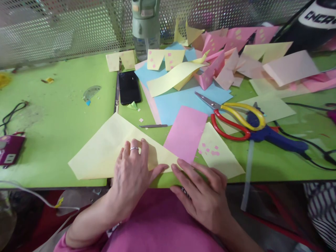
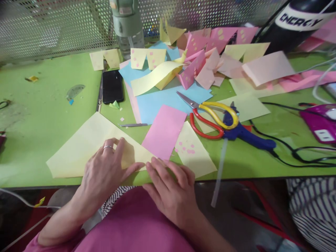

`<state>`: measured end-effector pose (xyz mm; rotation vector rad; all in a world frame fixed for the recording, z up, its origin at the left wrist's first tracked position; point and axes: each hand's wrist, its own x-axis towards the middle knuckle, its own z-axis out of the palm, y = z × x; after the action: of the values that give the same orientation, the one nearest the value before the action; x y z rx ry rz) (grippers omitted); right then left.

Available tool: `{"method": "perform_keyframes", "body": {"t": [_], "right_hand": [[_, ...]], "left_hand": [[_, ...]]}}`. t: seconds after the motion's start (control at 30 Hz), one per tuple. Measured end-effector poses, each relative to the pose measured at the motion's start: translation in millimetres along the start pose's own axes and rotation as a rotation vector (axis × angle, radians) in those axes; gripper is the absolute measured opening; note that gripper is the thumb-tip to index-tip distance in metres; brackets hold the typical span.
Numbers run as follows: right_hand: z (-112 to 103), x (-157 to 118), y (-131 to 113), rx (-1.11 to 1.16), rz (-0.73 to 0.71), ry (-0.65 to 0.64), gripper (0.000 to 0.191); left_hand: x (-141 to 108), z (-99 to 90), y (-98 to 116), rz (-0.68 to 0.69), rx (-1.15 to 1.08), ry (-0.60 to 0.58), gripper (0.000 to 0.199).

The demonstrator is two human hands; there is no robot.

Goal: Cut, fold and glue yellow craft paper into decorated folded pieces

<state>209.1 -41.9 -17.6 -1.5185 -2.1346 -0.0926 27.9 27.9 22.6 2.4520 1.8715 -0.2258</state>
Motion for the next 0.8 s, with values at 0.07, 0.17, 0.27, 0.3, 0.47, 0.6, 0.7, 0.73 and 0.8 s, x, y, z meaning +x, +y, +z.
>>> {"method": "perform_keyframes", "body": {"t": [0.07, 0.17, 0.27, 0.3, 0.47, 0.6, 0.7, 0.73, 0.8], "right_hand": [[3.5, -1.7, -1.9, -0.009, -0.013, -0.028, 0.032], [5.0, -3.2, -2.7, -0.03, 0.014, -0.036, 0.034], [3.3, -2.9, -3.3, -0.053, 0.017, -0.041, 0.037], [2.7, -2.5, -3.3, -0.063, 0.013, -0.044, 0.037], [3.0, -1.0, -1.0, -0.106, -0.019, -0.018, 0.038], [8.0, -2.9, 1.5, -0.127, -0.054, 0.012, 0.038], [11.7, -5.2, 1.7, -0.103, -0.007, 0.031, 0.04], [12.5, -5.6, 1.9, -0.098, 0.004, 0.033, 0.042], [13.8, -5.6, 3.4, -0.109, -0.019, 0.038, 0.051]], "left_hand": [[-0.1, 0.2, -0.1, -0.004, -0.009, -0.007, 0.078], [-0.4, 0.9, -0.2, -0.006, -0.021, -0.012, 0.082], [-1.6, 3.4, -1.1, -0.005, -0.038, 0.002, 0.084], [-2.3, 4.8, -1.6, -0.006, -0.045, 0.009, 0.085], [-7.0, 14.0, -5.3, -0.009, -0.079, 0.076, 0.089], [-10.3, 23.2, -10.8, 0.005, -0.073, 0.148, 0.089], [-11.7, 33.3, -19.1, 0.052, -0.067, 0.255, 0.084], [-11.9, 37.3, -22.6, 0.073, -0.077, 0.294, 0.082], [-11.5, 44.9, -30.2, 0.118, -0.106, 0.359, 0.08]]}}
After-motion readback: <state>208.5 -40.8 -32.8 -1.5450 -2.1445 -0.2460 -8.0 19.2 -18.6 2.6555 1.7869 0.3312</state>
